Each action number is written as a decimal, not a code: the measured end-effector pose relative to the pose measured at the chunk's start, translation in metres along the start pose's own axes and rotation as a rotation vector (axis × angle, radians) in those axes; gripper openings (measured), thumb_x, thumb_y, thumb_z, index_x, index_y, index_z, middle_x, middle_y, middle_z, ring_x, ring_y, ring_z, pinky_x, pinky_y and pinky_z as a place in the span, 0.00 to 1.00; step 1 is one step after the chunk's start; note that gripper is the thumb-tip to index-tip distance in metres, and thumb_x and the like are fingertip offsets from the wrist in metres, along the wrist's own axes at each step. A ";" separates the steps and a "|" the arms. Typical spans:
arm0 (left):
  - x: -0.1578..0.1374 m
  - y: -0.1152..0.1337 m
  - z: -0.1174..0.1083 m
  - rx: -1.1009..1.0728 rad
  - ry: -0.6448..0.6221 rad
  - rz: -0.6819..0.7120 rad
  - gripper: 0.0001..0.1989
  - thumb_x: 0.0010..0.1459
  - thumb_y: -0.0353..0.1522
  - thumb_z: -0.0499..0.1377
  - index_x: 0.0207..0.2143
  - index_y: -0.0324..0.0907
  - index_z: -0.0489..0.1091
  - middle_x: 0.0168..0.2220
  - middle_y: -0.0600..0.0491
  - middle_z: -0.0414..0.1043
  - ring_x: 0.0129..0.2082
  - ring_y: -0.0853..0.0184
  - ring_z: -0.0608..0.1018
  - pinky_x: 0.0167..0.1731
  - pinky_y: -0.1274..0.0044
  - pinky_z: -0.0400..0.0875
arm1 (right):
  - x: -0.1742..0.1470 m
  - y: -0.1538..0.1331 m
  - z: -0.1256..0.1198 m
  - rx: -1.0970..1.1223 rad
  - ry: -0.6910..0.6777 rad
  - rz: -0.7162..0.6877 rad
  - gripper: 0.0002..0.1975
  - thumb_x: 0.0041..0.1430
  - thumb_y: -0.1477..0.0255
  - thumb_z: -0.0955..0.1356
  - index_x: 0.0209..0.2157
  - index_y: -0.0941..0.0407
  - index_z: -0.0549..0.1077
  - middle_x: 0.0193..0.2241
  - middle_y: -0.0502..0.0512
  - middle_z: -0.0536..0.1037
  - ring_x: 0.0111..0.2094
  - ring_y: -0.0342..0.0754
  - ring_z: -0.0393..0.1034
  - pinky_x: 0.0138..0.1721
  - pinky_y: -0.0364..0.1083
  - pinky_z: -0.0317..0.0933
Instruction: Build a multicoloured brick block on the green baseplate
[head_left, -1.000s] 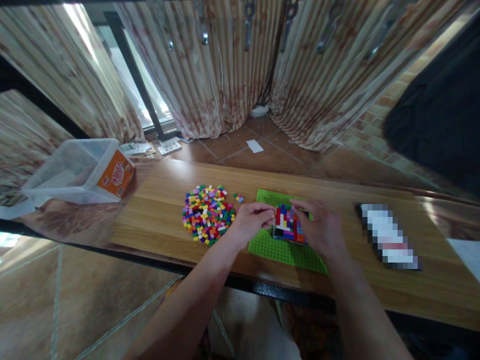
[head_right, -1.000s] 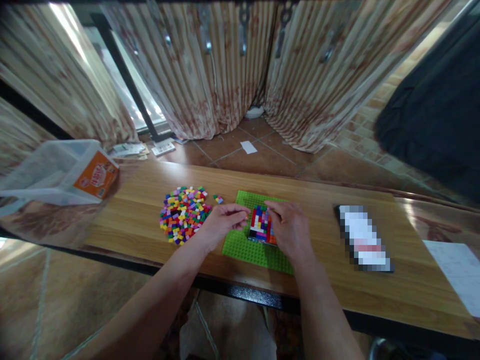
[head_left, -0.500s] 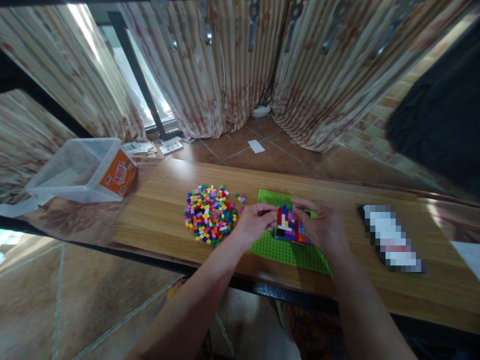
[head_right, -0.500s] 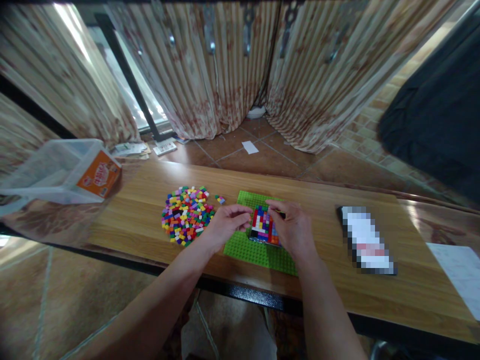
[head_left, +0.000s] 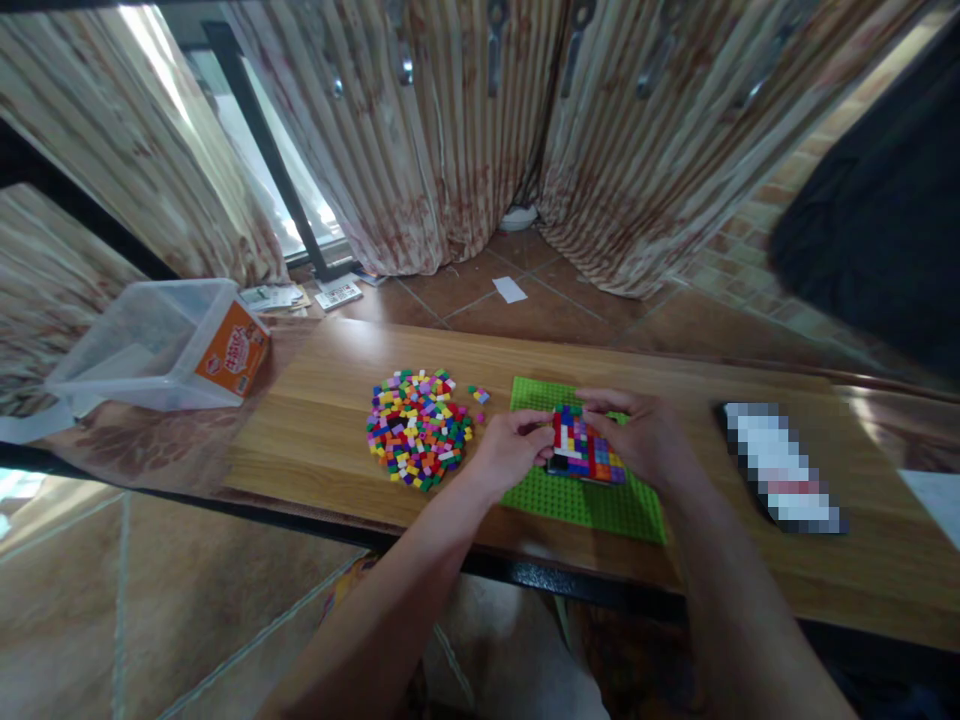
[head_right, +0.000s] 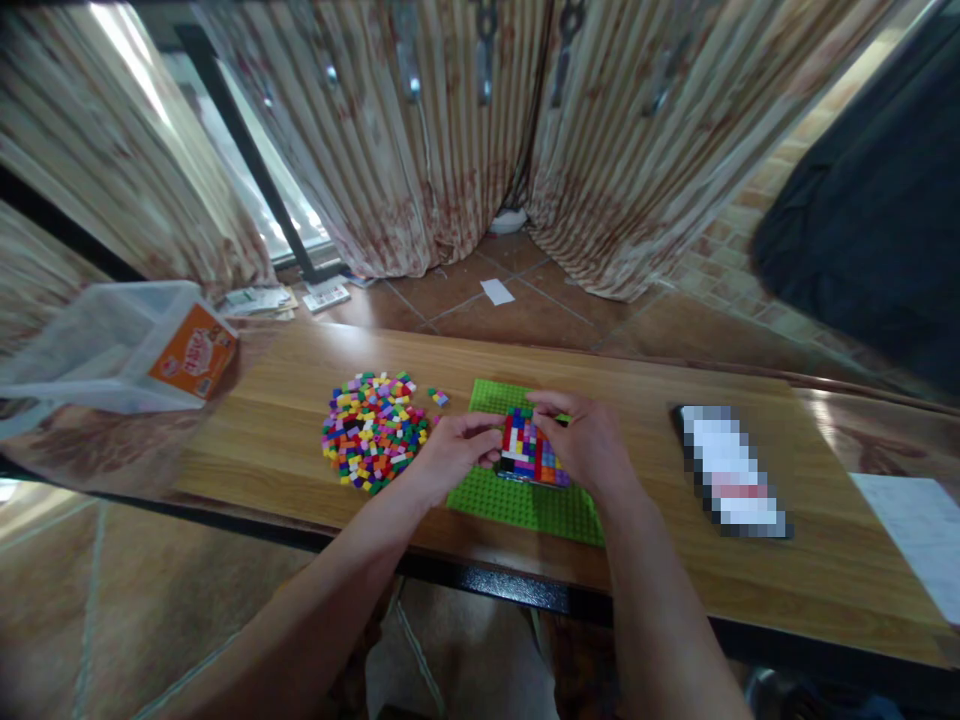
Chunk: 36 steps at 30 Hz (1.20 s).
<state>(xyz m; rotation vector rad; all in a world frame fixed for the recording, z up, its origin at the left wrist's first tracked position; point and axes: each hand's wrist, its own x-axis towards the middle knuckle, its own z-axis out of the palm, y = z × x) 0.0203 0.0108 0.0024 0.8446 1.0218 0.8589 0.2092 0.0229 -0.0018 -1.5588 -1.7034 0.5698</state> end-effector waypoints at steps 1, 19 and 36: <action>0.000 0.000 0.000 0.009 0.000 0.001 0.07 0.54 0.23 0.62 0.36 0.33 0.79 0.20 0.57 0.71 0.19 0.78 0.69 0.23 0.84 0.64 | 0.000 -0.001 0.000 0.007 0.001 0.002 0.13 0.53 0.69 0.70 0.40 0.51 0.82 0.31 0.52 0.84 0.33 0.50 0.78 0.40 0.50 0.71; -0.003 0.008 -0.003 -0.165 -0.008 0.078 0.12 0.50 0.27 0.68 0.40 0.36 0.77 0.28 0.53 0.78 0.27 0.72 0.78 0.34 0.77 0.74 | -0.021 -0.024 -0.006 0.118 0.149 -0.122 0.10 0.59 0.64 0.70 0.39 0.51 0.81 0.40 0.55 0.83 0.42 0.52 0.77 0.48 0.55 0.70; -0.010 0.014 -0.009 -0.284 -0.164 0.023 0.23 0.37 0.34 0.76 0.38 0.36 0.77 0.27 0.53 0.78 0.25 0.72 0.77 0.31 0.79 0.72 | -0.031 -0.050 0.002 0.350 -0.050 -0.102 0.06 0.58 0.66 0.71 0.31 0.51 0.81 0.32 0.52 0.81 0.35 0.47 0.75 0.37 0.47 0.69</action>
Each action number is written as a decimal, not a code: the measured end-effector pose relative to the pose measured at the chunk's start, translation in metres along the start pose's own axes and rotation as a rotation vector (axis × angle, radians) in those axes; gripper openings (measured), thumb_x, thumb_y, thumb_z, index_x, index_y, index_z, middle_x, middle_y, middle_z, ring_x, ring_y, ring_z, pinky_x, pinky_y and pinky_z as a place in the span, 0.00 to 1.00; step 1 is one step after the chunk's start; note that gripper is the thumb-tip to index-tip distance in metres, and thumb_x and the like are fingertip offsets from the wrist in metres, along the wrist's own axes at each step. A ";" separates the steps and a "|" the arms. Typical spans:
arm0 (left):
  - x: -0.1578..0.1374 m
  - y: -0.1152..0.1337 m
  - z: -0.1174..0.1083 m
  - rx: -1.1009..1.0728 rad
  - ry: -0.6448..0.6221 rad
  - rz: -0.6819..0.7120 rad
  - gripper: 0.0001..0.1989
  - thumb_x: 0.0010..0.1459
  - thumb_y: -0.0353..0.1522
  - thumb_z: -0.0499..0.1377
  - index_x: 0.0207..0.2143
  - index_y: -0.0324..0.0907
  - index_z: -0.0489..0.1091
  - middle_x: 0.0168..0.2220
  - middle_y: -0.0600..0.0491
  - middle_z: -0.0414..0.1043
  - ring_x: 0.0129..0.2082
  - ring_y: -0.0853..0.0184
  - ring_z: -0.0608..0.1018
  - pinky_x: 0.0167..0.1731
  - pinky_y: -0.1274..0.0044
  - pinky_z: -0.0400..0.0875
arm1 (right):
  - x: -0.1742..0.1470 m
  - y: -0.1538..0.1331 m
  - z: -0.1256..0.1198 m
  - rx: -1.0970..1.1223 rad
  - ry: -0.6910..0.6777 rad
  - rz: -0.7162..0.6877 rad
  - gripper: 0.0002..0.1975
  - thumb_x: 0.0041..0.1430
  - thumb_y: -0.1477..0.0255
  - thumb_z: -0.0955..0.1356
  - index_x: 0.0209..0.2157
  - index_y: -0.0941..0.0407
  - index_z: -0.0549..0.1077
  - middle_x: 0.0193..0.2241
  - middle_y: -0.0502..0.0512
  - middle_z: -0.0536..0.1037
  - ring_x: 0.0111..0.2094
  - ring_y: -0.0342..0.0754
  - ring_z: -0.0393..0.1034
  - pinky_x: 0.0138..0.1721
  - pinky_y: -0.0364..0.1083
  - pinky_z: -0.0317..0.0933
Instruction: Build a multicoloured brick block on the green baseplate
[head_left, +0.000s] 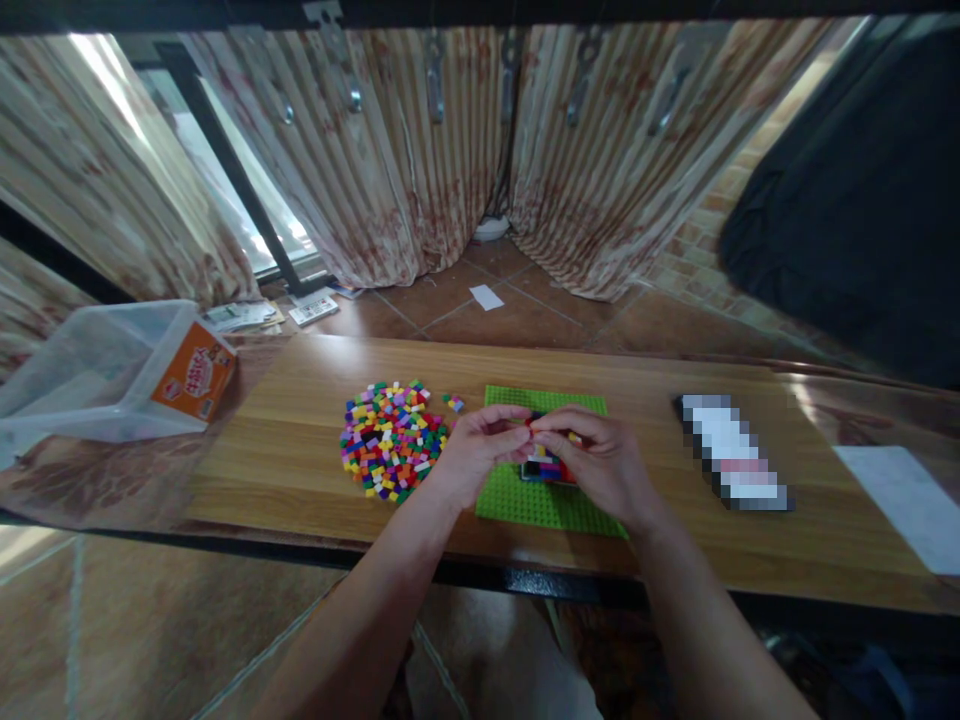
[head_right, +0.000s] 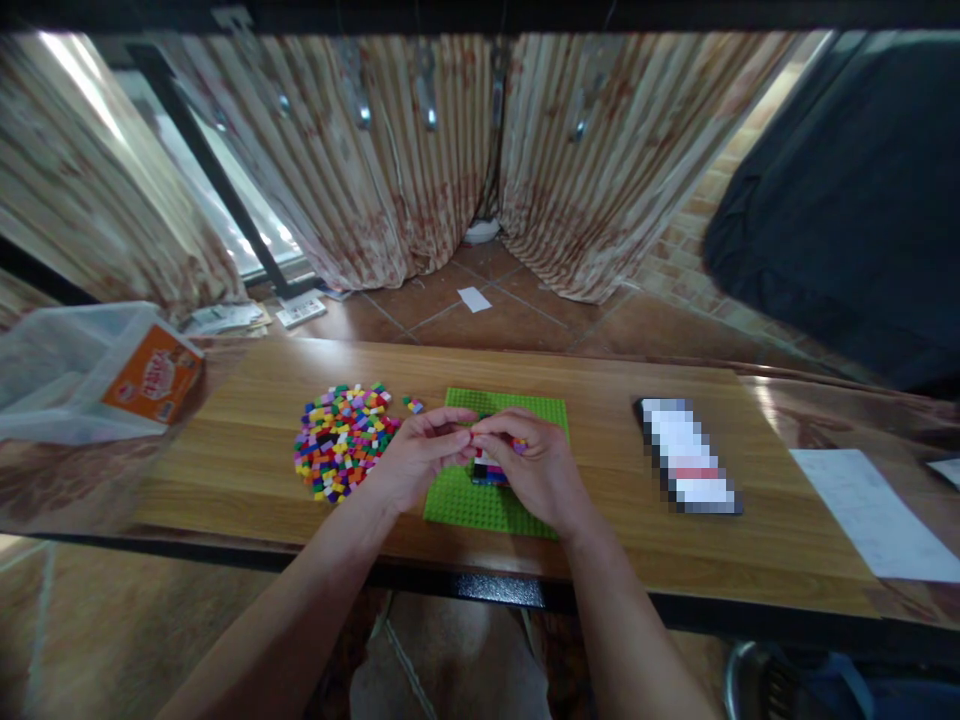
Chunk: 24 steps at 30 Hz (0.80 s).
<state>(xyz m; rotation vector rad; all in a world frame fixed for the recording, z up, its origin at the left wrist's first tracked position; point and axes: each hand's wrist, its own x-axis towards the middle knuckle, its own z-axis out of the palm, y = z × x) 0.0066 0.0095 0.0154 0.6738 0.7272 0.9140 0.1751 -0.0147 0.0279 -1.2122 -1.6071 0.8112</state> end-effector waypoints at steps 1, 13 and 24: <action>-0.001 0.001 0.001 -0.015 -0.011 -0.005 0.23 0.38 0.33 0.76 0.38 0.36 0.77 0.27 0.53 0.78 0.25 0.72 0.78 0.31 0.79 0.72 | 0.000 0.000 0.000 0.024 0.011 0.007 0.06 0.58 0.66 0.71 0.31 0.51 0.81 0.32 0.52 0.81 0.34 0.47 0.75 0.36 0.47 0.69; 0.002 0.000 0.000 0.110 0.068 0.043 0.13 0.47 0.32 0.70 0.36 0.37 0.79 0.29 0.53 0.76 0.25 0.75 0.74 0.30 0.81 0.68 | -0.002 0.013 -0.013 -0.046 0.171 0.040 0.08 0.59 0.65 0.70 0.35 0.54 0.78 0.32 0.53 0.82 0.33 0.47 0.76 0.39 0.47 0.70; 0.007 -0.005 -0.001 0.187 0.121 0.062 0.09 0.47 0.30 0.67 0.31 0.35 0.76 0.24 0.55 0.72 0.22 0.75 0.70 0.26 0.80 0.62 | 0.001 0.045 -0.038 -0.188 0.241 0.181 0.13 0.56 0.59 0.70 0.34 0.54 0.79 0.36 0.56 0.82 0.39 0.51 0.75 0.42 0.51 0.67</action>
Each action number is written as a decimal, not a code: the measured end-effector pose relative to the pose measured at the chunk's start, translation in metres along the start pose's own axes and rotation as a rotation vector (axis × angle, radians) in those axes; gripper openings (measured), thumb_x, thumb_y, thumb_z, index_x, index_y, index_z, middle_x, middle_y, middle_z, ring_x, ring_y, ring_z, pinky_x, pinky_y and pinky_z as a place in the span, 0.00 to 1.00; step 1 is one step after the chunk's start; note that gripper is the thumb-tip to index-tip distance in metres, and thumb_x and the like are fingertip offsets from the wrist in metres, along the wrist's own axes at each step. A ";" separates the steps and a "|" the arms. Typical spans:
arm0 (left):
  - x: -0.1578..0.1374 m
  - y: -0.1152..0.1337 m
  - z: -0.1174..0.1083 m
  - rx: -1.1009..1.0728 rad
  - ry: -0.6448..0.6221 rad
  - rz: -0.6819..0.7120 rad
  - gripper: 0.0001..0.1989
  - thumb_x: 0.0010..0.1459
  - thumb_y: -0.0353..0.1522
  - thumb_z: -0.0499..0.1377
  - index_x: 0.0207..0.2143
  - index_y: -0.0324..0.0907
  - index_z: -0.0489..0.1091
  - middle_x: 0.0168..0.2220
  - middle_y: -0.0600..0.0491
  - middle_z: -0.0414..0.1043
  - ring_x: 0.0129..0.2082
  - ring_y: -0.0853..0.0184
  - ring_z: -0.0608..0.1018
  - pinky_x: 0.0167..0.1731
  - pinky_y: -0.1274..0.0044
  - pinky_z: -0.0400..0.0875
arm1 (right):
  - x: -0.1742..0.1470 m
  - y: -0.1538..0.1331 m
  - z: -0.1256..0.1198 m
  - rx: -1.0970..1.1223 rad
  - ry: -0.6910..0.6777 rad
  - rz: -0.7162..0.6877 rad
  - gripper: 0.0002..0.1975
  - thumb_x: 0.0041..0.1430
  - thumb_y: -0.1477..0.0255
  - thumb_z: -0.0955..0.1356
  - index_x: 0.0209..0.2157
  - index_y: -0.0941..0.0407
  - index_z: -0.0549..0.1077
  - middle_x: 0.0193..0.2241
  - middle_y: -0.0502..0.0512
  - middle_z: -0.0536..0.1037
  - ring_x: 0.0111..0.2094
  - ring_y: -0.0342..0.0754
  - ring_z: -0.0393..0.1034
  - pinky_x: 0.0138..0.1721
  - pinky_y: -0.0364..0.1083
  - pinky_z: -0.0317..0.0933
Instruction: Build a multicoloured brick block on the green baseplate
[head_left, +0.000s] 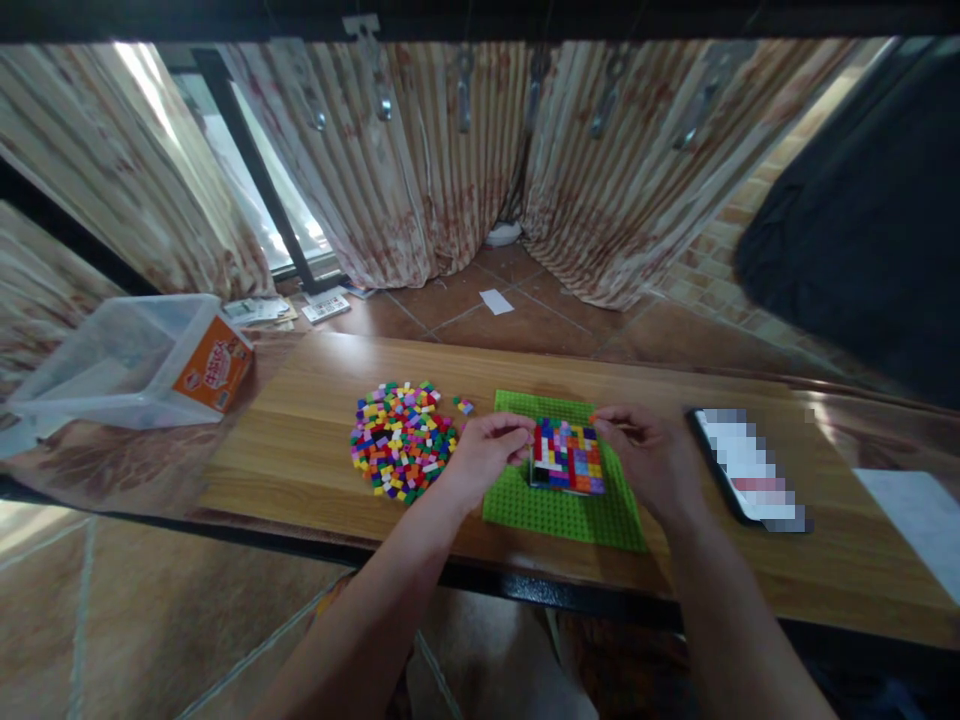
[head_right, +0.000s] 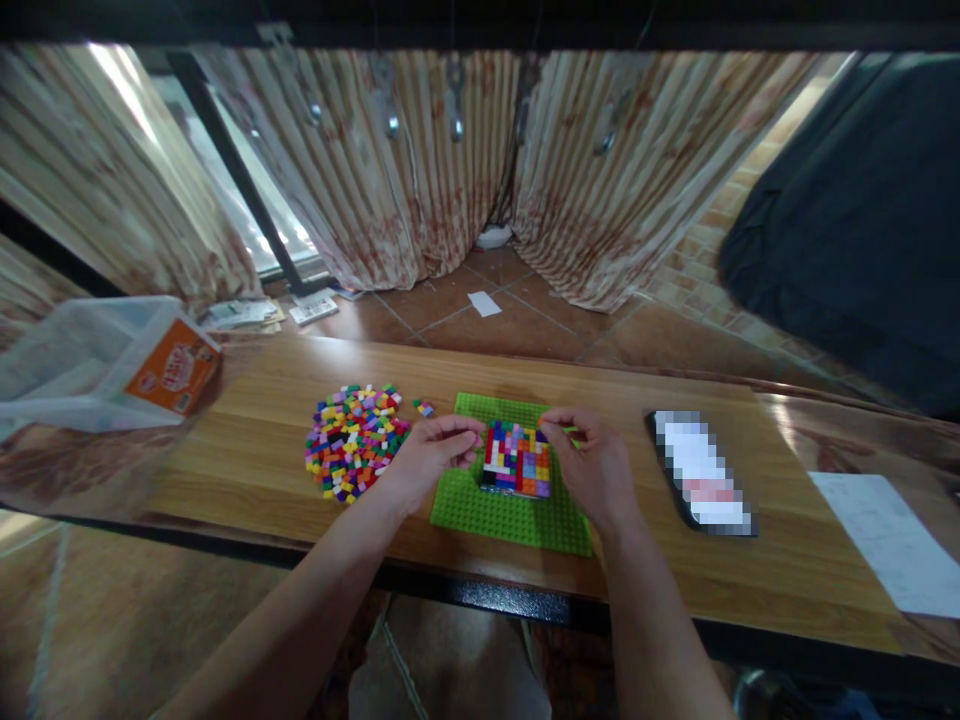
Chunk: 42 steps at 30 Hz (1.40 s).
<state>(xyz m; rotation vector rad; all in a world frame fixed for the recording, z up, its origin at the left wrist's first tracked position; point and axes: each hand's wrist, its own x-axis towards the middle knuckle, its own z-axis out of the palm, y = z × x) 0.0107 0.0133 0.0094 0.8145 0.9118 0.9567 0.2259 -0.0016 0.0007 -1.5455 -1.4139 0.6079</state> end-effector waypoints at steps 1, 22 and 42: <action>0.000 0.000 0.000 0.001 -0.002 0.005 0.09 0.46 0.30 0.67 0.31 0.35 0.76 0.23 0.55 0.72 0.22 0.75 0.70 0.25 0.80 0.62 | 0.001 0.005 0.001 0.023 -0.014 0.037 0.13 0.55 0.58 0.71 0.34 0.54 0.80 0.37 0.56 0.82 0.39 0.52 0.75 0.41 0.51 0.67; 0.006 -0.011 0.005 0.206 0.040 0.042 0.04 0.53 0.25 0.59 0.31 0.37 0.75 0.21 0.58 0.69 0.20 0.75 0.67 0.23 0.81 0.60 | 0.006 0.011 0.022 0.173 -0.059 0.204 0.15 0.44 0.56 0.76 0.29 0.52 0.83 0.33 0.55 0.83 0.39 0.55 0.77 0.43 0.53 0.68; 0.009 -0.015 0.002 0.215 0.122 0.089 0.04 0.53 0.23 0.60 0.32 0.37 0.72 0.24 0.56 0.74 0.24 0.73 0.75 0.26 0.82 0.69 | 0.004 0.004 0.019 0.256 -0.024 0.233 0.17 0.44 0.57 0.76 0.34 0.53 0.82 0.34 0.55 0.84 0.36 0.52 0.78 0.41 0.53 0.71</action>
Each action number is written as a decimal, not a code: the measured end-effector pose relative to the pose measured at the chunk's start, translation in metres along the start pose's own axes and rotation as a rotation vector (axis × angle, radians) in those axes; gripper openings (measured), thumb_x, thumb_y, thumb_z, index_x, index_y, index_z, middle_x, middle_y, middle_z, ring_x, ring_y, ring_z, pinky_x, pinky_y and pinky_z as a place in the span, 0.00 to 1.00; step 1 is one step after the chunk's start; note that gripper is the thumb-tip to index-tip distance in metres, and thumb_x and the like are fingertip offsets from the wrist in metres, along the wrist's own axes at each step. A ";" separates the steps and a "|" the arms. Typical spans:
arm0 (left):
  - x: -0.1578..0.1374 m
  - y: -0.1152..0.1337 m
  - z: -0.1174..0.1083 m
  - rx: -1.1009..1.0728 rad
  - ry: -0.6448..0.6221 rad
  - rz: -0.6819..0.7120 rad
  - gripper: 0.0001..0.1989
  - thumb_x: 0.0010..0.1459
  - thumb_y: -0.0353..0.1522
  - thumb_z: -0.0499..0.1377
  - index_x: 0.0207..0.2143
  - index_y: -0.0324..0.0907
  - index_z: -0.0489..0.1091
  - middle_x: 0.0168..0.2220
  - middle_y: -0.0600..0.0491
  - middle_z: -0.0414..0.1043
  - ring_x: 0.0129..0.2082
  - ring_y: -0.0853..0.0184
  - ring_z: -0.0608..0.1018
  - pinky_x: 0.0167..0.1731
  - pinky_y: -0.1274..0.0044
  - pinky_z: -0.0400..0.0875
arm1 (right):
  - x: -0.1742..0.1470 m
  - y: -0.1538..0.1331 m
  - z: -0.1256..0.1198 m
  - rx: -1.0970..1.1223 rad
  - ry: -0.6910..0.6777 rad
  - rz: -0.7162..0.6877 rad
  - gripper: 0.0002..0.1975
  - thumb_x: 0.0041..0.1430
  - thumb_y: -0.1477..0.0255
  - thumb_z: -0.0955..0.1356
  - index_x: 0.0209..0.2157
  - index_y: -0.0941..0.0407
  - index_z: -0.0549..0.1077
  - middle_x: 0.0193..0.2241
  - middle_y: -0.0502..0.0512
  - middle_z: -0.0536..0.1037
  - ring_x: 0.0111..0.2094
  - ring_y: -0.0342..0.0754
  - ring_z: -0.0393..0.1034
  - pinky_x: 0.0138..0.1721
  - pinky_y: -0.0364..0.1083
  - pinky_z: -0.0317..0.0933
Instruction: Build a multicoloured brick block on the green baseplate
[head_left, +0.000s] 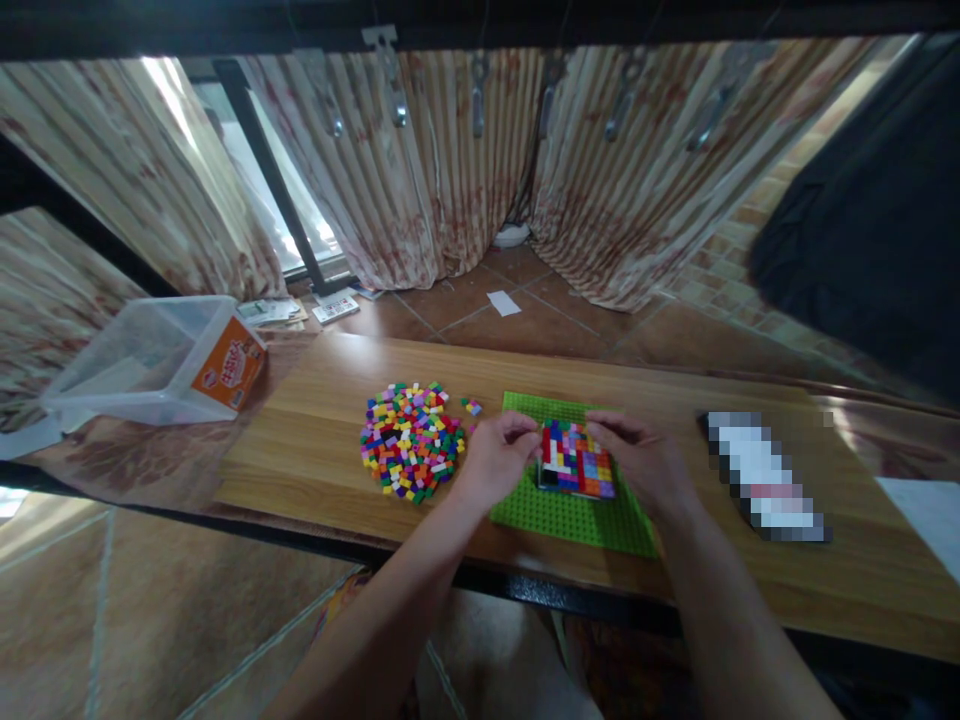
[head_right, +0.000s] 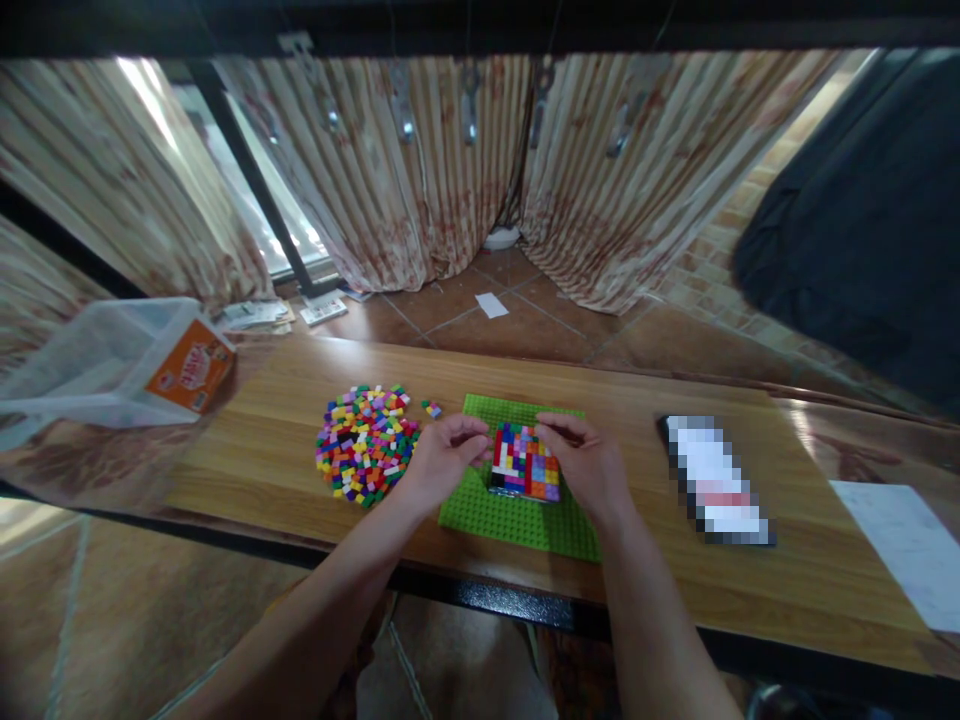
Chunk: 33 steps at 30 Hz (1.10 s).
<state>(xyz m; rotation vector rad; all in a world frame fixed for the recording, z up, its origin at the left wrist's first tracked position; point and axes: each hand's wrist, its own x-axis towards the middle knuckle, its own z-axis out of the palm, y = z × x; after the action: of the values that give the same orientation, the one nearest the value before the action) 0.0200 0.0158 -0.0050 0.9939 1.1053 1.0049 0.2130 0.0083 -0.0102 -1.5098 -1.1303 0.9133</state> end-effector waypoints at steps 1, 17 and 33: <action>0.000 0.001 0.000 -0.030 0.002 -0.009 0.04 0.53 0.23 0.60 0.32 0.37 0.72 0.25 0.56 0.74 0.24 0.73 0.76 0.26 0.82 0.69 | -0.001 -0.003 -0.001 -0.011 0.048 -0.044 0.15 0.46 0.59 0.75 0.35 0.52 0.82 0.34 0.55 0.84 0.37 0.53 0.78 0.42 0.53 0.71; -0.009 0.010 -0.006 -0.362 -0.058 -0.124 0.17 0.39 0.36 0.74 0.30 0.36 0.77 0.26 0.54 0.77 0.25 0.74 0.75 0.30 0.80 0.70 | -0.033 -0.028 0.036 -0.481 -0.029 -0.692 0.07 0.61 0.63 0.70 0.34 0.49 0.80 0.37 0.54 0.81 0.41 0.53 0.72 0.46 0.55 0.64; 0.002 -0.006 -0.005 0.367 0.074 0.184 0.13 0.56 0.26 0.58 0.42 0.39 0.79 0.38 0.49 0.80 0.35 0.65 0.78 0.41 0.74 0.73 | -0.013 -0.010 0.012 -0.328 0.057 -0.414 0.10 0.57 0.60 0.71 0.33 0.49 0.82 0.41 0.55 0.79 0.45 0.54 0.73 0.51 0.56 0.65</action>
<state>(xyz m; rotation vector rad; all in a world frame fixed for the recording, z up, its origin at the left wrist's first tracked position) 0.0159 0.0168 -0.0122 1.3821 1.3067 1.0119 0.1960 -0.0009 -0.0026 -1.4650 -1.5322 0.4136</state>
